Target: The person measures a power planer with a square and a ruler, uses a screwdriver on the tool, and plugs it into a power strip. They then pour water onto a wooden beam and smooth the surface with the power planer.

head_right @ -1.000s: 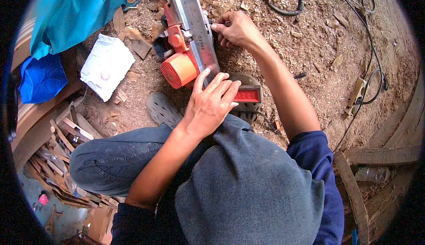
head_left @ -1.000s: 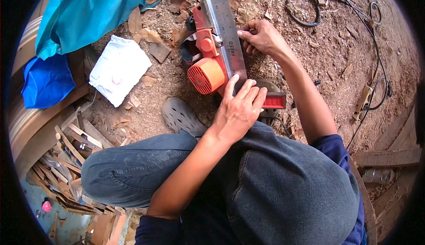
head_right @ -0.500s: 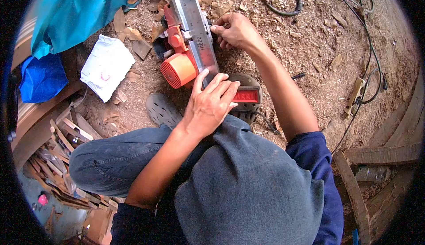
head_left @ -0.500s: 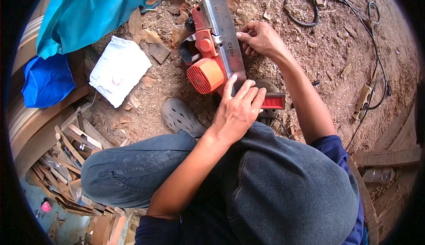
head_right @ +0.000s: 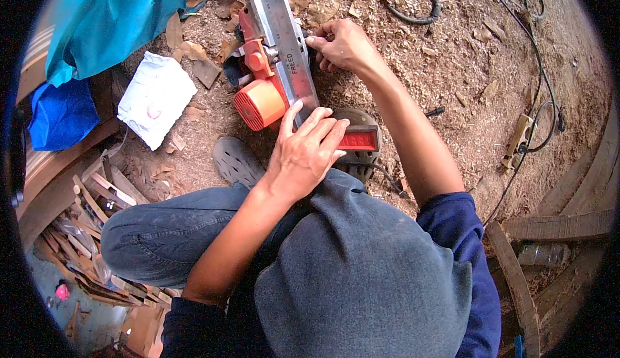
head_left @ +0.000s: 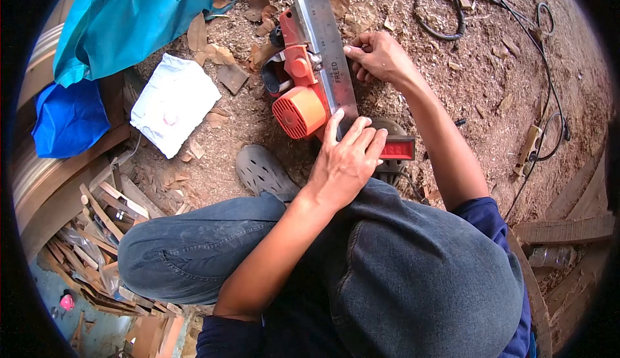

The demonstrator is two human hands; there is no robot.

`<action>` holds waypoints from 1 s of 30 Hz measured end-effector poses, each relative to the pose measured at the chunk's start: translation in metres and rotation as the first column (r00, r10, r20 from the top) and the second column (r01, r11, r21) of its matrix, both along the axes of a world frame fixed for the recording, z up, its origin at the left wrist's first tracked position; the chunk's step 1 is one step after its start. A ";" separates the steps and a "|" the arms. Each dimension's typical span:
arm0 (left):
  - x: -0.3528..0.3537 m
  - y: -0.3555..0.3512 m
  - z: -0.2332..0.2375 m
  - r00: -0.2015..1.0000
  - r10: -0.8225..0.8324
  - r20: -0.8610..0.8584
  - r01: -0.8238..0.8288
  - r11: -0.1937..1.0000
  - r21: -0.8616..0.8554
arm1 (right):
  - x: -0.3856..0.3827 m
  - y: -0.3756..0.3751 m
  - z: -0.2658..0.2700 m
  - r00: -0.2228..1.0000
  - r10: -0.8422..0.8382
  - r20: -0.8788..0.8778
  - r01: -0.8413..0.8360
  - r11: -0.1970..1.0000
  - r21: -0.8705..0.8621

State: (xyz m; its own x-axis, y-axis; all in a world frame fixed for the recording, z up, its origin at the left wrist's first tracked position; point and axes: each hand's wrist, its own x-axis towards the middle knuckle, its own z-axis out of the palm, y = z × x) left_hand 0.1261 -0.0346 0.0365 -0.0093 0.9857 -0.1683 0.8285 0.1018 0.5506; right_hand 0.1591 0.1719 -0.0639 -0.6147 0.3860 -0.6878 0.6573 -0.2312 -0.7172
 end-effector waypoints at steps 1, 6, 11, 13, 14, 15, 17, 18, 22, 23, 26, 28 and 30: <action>0.000 0.000 0.000 1.000 0.000 0.001 0.000 1.000 0.000 | 0.000 0.000 0.000 1.000 0.000 0.000 0.000 1.000 0.000; 0.000 -0.001 0.000 1.000 -0.007 -0.002 0.007 1.000 0.002 | 0.001 0.001 0.000 1.000 0.006 -0.005 -0.006 1.000 -0.028; 0.001 -0.001 -0.001 1.000 -0.005 0.005 0.005 1.000 0.000 | 0.004 0.001 0.000 0.999 0.022 -0.028 -0.022 1.000 -0.016; 0.001 -0.002 -0.001 1.000 -0.003 0.007 0.003 1.000 0.000 | 0.004 0.000 0.000 1.000 0.024 -0.020 -0.024 1.000 -0.010; 0.001 -0.002 -0.001 1.000 -0.003 0.007 0.003 1.000 0.000 | 0.004 0.000 0.000 1.000 0.012 -0.025 -0.013 1.000 -0.025; 0.000 -0.001 -0.001 1.000 -0.004 0.004 0.004 1.000 0.001 | 0.004 0.000 -0.001 1.000 0.000 -0.029 -0.001 0.999 -0.041; 0.000 -0.001 0.000 1.000 -0.006 0.001 0.006 1.000 0.001 | 0.003 -0.001 0.000 1.000 0.003 -0.016 -0.004 1.000 -0.030; 0.000 -0.001 0.000 1.000 -0.005 0.001 0.005 1.000 0.000 | 0.003 -0.001 0.001 1.000 0.006 -0.004 -0.006 1.000 -0.018; -0.001 0.000 0.000 1.000 -0.001 -0.001 0.001 1.000 0.002 | 0.003 -0.001 -0.001 1.000 0.011 -0.013 -0.011 1.000 -0.010; -0.001 0.000 0.000 1.000 -0.001 0.000 0.001 1.000 0.002 | 0.002 -0.001 -0.001 1.000 0.008 -0.008 -0.008 1.000 -0.005; -0.001 0.001 0.001 1.000 -0.004 0.004 0.004 1.000 -0.006 | 0.000 -0.001 0.000 1.000 0.007 0.000 -0.007 1.000 0.002; -0.001 0.001 0.000 1.000 -0.002 0.007 0.002 1.000 -0.008 | 0.000 -0.001 0.001 1.000 0.008 0.003 -0.008 1.000 0.003; -0.001 0.001 -0.003 1.000 -0.006 0.017 0.006 1.000 0.002 | 0.000 0.000 0.000 1.000 0.000 0.003 0.000 1.000 -0.010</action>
State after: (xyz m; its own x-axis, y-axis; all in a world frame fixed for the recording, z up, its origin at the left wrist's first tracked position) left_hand 0.1253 -0.0333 0.0332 -0.0002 0.9860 -0.1665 0.8199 0.0955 0.5646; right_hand 0.1594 0.1714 -0.0639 -0.6125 0.3789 -0.6937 0.6596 -0.2386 -0.7127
